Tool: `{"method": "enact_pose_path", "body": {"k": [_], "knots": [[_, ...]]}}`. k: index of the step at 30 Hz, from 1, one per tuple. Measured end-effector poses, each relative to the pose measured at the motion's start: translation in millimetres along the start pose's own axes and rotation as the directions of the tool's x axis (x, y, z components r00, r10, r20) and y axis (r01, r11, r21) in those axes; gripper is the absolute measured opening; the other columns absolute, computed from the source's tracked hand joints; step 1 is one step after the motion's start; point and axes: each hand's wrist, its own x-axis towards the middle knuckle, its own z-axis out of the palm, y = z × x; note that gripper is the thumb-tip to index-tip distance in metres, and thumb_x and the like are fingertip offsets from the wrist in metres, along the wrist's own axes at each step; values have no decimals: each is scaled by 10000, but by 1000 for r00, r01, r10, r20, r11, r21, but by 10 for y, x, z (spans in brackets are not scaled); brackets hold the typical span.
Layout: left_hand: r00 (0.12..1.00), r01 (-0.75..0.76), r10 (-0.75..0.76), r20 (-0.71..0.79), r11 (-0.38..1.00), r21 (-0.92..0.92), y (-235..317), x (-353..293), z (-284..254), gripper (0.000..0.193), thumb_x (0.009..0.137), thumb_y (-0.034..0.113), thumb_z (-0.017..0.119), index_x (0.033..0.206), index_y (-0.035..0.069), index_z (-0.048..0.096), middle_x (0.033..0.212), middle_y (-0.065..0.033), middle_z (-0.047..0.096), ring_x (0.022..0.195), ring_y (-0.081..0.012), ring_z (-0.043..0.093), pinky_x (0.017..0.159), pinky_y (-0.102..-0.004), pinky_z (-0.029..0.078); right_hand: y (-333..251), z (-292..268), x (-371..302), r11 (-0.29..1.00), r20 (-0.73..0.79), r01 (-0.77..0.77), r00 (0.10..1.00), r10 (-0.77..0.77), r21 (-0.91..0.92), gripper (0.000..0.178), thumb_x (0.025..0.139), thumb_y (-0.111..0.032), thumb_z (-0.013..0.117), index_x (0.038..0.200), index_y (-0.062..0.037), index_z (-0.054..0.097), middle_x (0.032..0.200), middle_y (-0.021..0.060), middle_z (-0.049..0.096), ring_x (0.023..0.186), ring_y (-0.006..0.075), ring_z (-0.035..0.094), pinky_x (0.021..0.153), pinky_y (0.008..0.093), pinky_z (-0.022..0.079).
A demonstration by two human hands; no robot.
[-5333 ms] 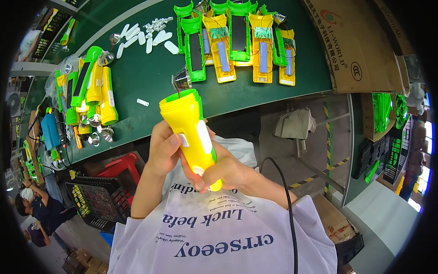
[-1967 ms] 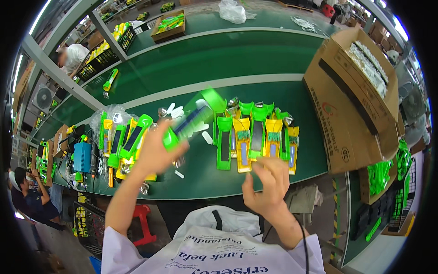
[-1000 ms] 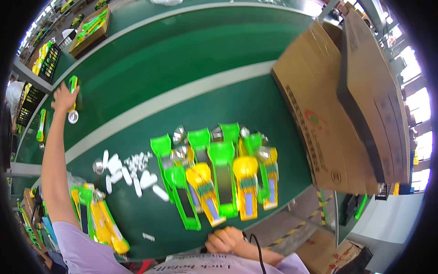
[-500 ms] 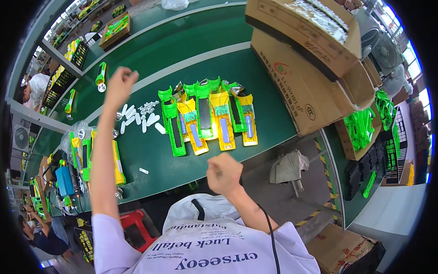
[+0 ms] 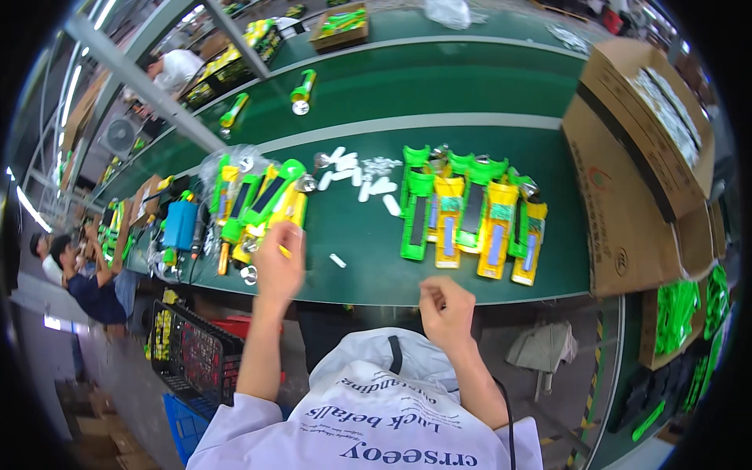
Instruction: The person moves cardboard boxes of parts on an assembly line workbench, inserts switch components into flashlight bodies, fits the casing halves together, tests the lights, and places the assembled flashlights onto a conveyor belt.
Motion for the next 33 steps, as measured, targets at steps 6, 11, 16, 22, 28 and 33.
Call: {"method": "enact_pose_path", "body": {"k": [6, 11, 16, 22, 28, 33], "knots": [[966, 136, -43, -255, 924, 357, -1746, 1150, -1224, 139, 867, 163, 629, 900, 29, 614, 808, -158, 678, 765, -349, 658, 667, -430, 498, 19, 331, -181, 994, 153, -98, 984, 90, 47, 51, 820, 29, 616, 866, 14, 633, 655, 19, 574, 582, 45, 492, 528, 209, 406], [982, 143, -184, 38, 863, 484, -2502, 1600, -1196, 493, 756, 380, 766, 985, -1, 551, 958, -205, 657, 920, -334, 641, 795, -395, 496, 209, 376, -252, 983, 126, -177, 975, 181, -44, 58, 814, 27, 603, 861, 8, 632, 647, 45, 603, 566, 60, 539, 534, 225, 437], [954, 190, -280, 105, 839, 510, -2831, 1663, -935, 977, 615, 474, 840, 1316, 11, 341, 1131, -266, 585, 1051, -406, 584, 953, -398, 448, 286, 417, -255, 978, 85, -186, 977, 194, -96, 61, 808, 38, 605, 860, 16, 630, 640, 42, 596, 562, 65, 532, 538, 226, 437], [926, 269, -357, 121, 851, 452, -2971, 1633, -940, 1044, 582, 419, 856, 1360, 18, 285, 1286, -288, 511, 1176, -434, 520, 980, -443, 442, 244, 447, -230, 973, 88, -193, 975, 204, -125, 55, 808, 40, 611, 857, 20, 625, 632, 37, 584, 564, 55, 512, 529, 222, 422], [927, 288, -350, 131, 892, 348, -2706, 1532, -914, 984, 576, 344, 860, 1334, 27, 318, 1173, -278, 587, 1122, -414, 565, 949, -430, 454, 291, 444, -218, 968, 76, -215, 971, 226, -130, 62, 803, 48, 609, 854, 15, 623, 636, 35, 583, 559, 54, 500, 523, 217, 411], [963, 246, -267, 31, 924, 293, -2705, 1410, -894, 936, 573, 266, 869, 1313, 26, 348, 1164, -261, 598, 1088, -414, 581, 930, -437, 461, 329, 460, -231, 974, 69, -191, 977, 200, -120, 68, 801, 54, 605, 854, 16, 622, 638, 33, 582, 558, 52, 498, 524, 217, 412]]}}
